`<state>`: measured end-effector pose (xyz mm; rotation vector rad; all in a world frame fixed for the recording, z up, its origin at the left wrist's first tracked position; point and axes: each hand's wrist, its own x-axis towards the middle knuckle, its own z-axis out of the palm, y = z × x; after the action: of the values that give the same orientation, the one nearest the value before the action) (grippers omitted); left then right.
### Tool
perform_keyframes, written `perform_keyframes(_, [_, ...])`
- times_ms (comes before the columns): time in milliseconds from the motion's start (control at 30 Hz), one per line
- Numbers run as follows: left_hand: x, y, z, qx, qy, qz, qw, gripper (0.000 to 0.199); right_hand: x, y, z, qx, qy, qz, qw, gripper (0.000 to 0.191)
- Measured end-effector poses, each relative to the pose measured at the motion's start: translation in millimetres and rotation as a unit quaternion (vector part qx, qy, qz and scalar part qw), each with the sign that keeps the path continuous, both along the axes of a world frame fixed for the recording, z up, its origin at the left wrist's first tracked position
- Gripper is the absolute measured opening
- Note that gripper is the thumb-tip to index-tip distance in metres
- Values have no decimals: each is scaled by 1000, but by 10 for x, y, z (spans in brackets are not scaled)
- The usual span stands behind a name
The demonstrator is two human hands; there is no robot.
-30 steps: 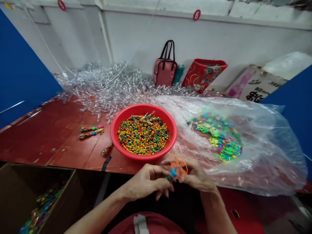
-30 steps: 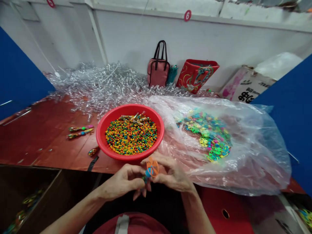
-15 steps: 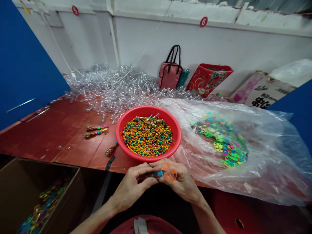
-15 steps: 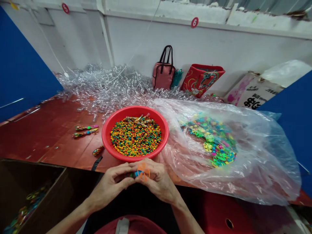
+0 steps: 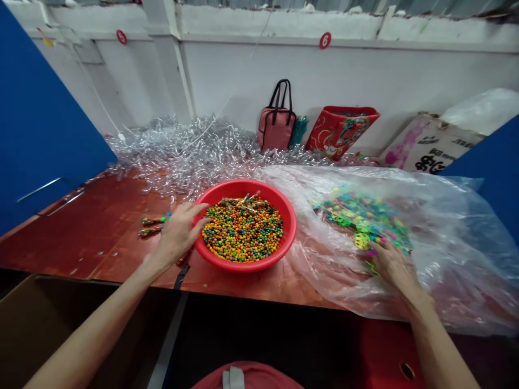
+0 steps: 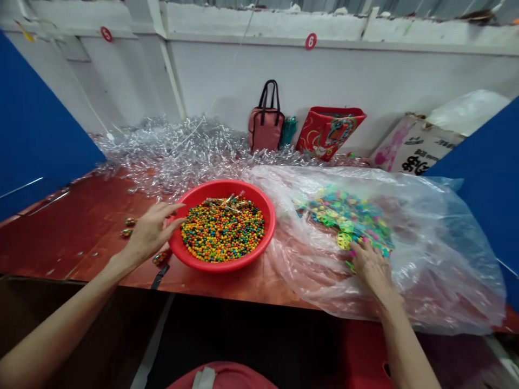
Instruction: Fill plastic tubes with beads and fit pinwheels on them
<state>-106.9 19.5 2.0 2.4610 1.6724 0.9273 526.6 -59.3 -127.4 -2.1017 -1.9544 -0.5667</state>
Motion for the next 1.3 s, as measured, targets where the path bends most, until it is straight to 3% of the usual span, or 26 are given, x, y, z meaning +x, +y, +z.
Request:
perform_keyframes(100, [562,374,-85,-110,60,-97,987,42,26,6,-25,-25,29,-12,999,32])
perform_keyframes(233, [1166,865,-235,-173,167,-131,962,41,-203,119,149,-58,200,19,978,24])
perform_keyframes(333, [1394,1082,-297,-207,197,-139,948,41,-328,197,268,-50,366,74,926,26])
perform_keyframes(433, [1454,1134,-322,-203,183,-125,954,45,-323,144,356,3,389,63,919,28])
perform_keyframes(600, [1340,1076,-322,-193,171,-137,956,33,-142,-406,362,-48,223,-37,973,32])
perform_keyframes(733, [1242,984,-217,-191,107,-147,965,21,-197,-760,207,-85,159,-59,982,44])
perform_keyframes(833, [1213,873,-111,-194,31,-155,968,23,-383,-634,118,-46,197,-19,979,37])
perform_keyframes(933, [1184,712,-50,-219,-77,-144,962,25,-588,-341,148,-11,292,57,955,34])
perform_keyframes(1067, [1126,400,5,-283,-284,-131,906,43,-707,-124,315,6,381,118,917,35])
perform_keyframes(1200, [1104,89,86,-324,-387,-112,856,61,-590,-65,418,40,295,65,952,30])
perform_keyframes(1300, [1131,-57,100,-350,-402,-102,840,65,-480,27,410,-43,180,50,982,34])
